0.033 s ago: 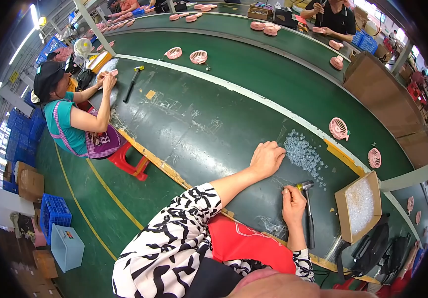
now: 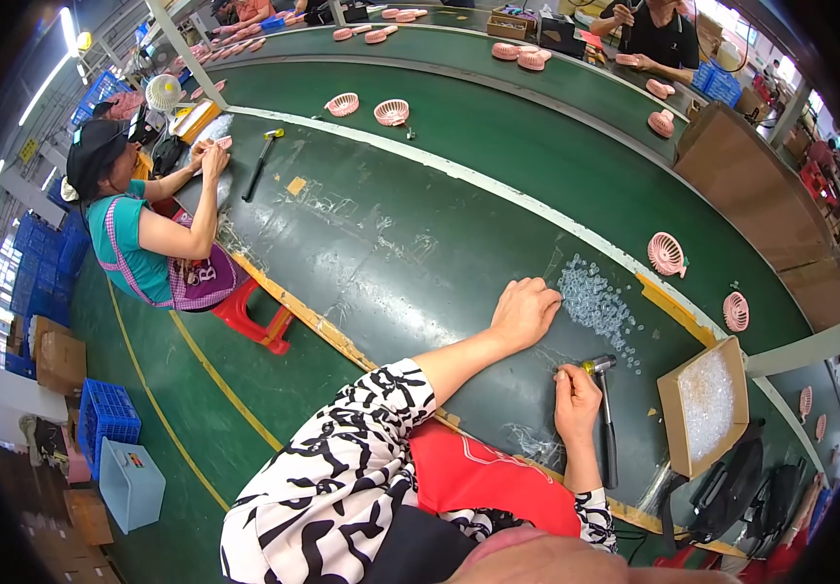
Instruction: The person assembles portable fans by fitting fan parts together by hand, tapping the components into place with a hammer, and placing the assembled fan sections onto a conveyor belt.
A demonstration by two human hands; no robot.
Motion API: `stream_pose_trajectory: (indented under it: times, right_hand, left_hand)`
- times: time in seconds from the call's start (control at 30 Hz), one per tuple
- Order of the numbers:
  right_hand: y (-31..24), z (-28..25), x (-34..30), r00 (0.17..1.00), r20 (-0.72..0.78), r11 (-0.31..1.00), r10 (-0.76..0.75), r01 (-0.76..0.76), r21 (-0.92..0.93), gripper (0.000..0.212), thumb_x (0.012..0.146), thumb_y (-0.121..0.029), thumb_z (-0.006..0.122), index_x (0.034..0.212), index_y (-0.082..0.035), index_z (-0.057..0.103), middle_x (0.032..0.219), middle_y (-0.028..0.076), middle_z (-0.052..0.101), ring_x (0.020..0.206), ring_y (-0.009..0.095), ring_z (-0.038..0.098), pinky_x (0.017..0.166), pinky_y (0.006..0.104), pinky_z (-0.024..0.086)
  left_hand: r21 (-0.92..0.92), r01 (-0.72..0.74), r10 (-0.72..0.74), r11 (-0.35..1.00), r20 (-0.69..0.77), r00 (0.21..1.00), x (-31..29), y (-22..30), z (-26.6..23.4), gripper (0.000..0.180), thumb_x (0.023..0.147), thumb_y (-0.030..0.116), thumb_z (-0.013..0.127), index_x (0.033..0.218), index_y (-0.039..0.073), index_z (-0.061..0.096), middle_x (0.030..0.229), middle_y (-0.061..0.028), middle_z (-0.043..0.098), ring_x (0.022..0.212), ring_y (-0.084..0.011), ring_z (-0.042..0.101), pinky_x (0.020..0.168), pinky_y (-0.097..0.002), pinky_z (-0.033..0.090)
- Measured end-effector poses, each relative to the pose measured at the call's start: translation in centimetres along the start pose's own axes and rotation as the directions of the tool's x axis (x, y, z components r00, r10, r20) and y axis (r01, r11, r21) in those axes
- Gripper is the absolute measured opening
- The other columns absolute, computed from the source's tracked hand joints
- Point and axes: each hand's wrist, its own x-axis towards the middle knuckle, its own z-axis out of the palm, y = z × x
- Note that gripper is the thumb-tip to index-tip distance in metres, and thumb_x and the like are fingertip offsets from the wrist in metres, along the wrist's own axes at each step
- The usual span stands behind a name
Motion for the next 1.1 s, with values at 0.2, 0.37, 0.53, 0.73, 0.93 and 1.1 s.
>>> stream_pose_trajectory:
  times: [0.2,0.37,0.53,0.73,0.93,1.1]
  right_hand:
    - [0.1,0.0,0.0,1.0,0.008,1.0,0.0,0.0,-0.003,0.008,0.091,-0.002,0.061,0.095,0.003,0.066,0.08,0.014,0.065,0.069,0.022,0.063,0.065,0.0315,0.049]
    - [-0.4,0.3,0.1,1.0,0.023,1.0,0.006,-0.006,-0.008,0.009,0.091,-0.003,0.061,0.095,0.003,0.066,0.08,0.014,0.065,0.07,0.023,0.064,0.066,0.0321,0.049]
    - [0.8,-0.2,-0.4,1.0,-0.016,1.0,-0.004,0.004,-0.012,0.01,0.091,-0.001,0.058,0.096,0.004,0.066,0.078,0.012,0.063,0.07,0.022,0.061,0.066,0.0326,0.048]
    - [0.6,0.2,-0.2,1.0,0.026,1.0,0.013,-0.013,0.002,0.012,0.093,-0.003,0.057,0.096,0.005,0.065,0.078,0.012,0.063,0.071,0.022,0.061,0.067,0.0324,0.048]
    - [0.4,0.2,0.0,0.999,0.029,1.0,0.019,-0.018,-0.022,0.012,0.093,-0.003,0.056,0.096,0.005,0.065,0.079,0.012,0.063,0.07,0.021,0.061,0.067,0.0322,0.048]
    - [0.6,0.2,-0.1,1.0,0.024,1.0,0.004,-0.003,-0.027,0.011,0.093,-0.003,0.056,0.096,0.004,0.064,0.078,0.012,0.063,0.07,0.022,0.061,0.067,0.0322,0.048]
  left_hand:
    - [-0.018,0.001,-0.001,1.0,-0.013,1.0,0.0,-0.2,0.1,0.007,0.083,0.015,0.069,0.087,0.01,0.071,0.08,-0.0066,0.059,0.082,-0.0281,0.059,0.071,-0.0414,0.043]
    - [-0.002,0.017,-0.017,1.0,-0.023,1.0,-0.2,-0.4,-0.5,0.006,0.083,0.015,0.069,0.086,0.01,0.07,0.079,-0.0067,0.059,0.082,-0.0282,0.059,0.072,-0.042,0.043]
    - [-0.041,0.003,-0.004,0.999,-0.02,1.0,-0.1,0.2,0.6,0.009,0.081,0.018,0.07,0.081,0.009,0.067,0.081,-0.0068,0.06,0.084,-0.0282,0.059,0.072,-0.042,0.043]
    - [-0.026,0.046,-0.046,0.999,0.006,0.999,-0.2,0.1,0.1,0.011,0.082,0.02,0.07,0.081,0.009,0.067,0.081,-0.0068,0.058,0.085,-0.0277,0.058,0.073,-0.0417,0.042]
    - [-0.059,0.02,-0.019,0.998,0.021,1.0,-0.2,0.1,-0.1,0.011,0.081,0.019,0.07,0.087,0.01,0.07,0.082,-0.0072,0.057,0.086,-0.0275,0.057,0.074,-0.0418,0.042]
    - [-0.056,0.017,-0.016,0.998,0.025,1.0,-0.3,0.0,0.0,0.01,0.08,0.016,0.069,0.087,0.009,0.07,0.084,-0.0076,0.058,0.087,-0.0273,0.057,0.075,-0.0417,0.042]
